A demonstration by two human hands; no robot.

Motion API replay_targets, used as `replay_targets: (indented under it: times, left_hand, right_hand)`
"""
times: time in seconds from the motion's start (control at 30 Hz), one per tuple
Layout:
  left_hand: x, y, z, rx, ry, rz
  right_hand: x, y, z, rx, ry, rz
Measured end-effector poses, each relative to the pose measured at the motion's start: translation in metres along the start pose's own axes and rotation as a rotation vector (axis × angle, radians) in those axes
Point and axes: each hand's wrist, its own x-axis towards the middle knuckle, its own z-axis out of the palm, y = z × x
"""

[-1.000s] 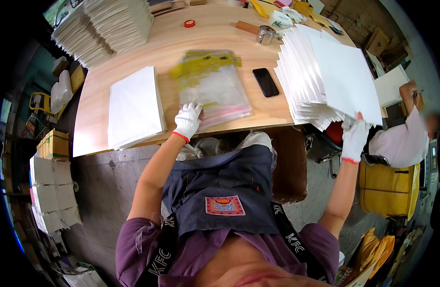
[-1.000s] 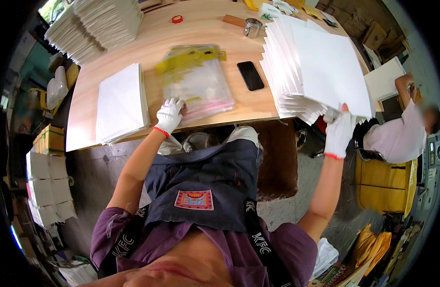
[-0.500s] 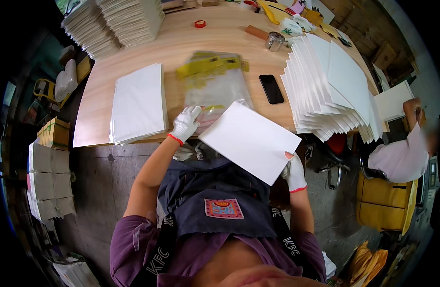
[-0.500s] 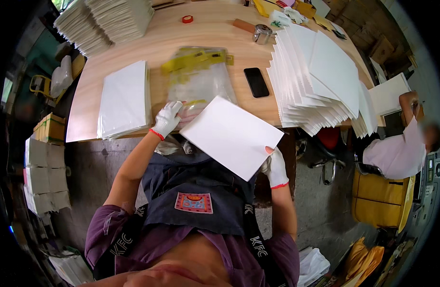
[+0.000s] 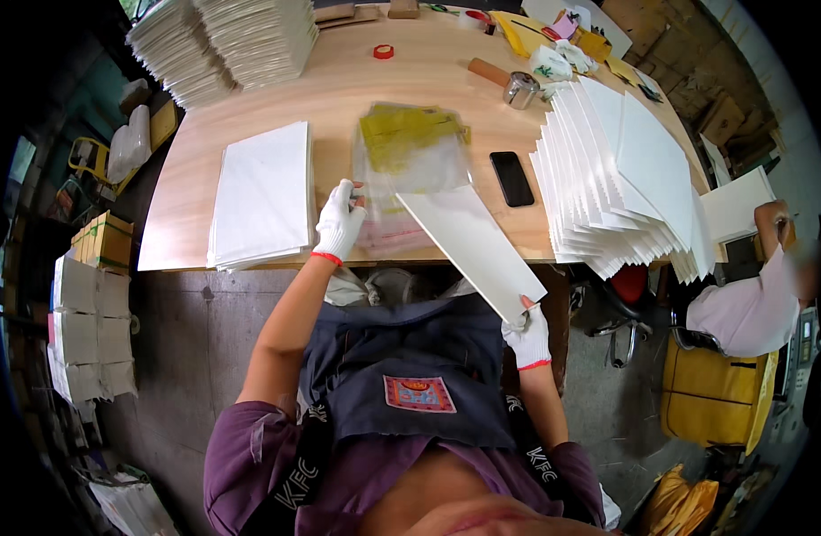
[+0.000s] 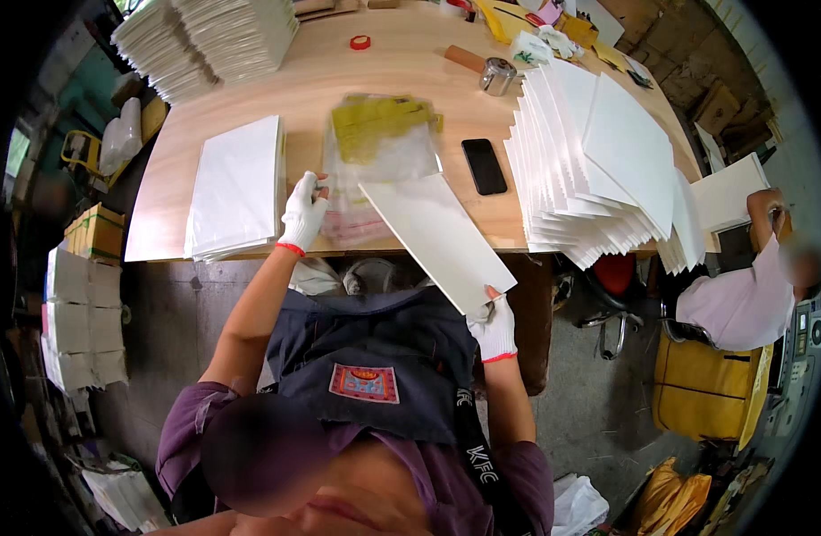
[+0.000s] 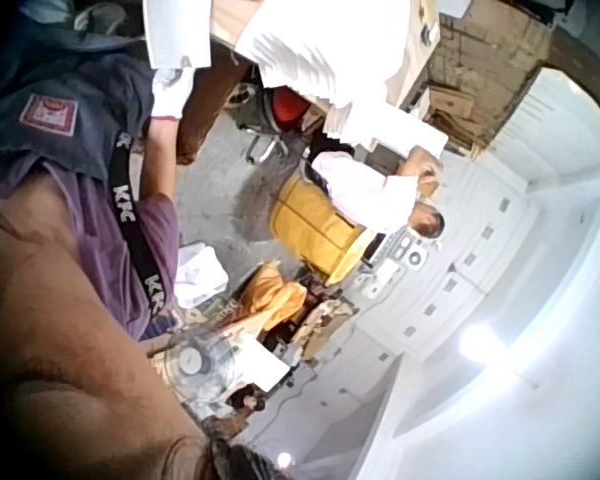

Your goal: The person picks up white sheets of paper from a stack on the table and places them into clear plastic bags. They fold the top of the bags to seal them and place the finished packages onto a pile on the left side of the table.

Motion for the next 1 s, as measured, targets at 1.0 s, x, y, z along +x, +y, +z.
replay_targets:
  times: [1.0]
  left_hand:
    - [0.034,0.023,0.039,0.255,-0.458,0.058]
  right_hand:
    - [-0.011,0.011,0.043,-0.189,0.168,-0.282]
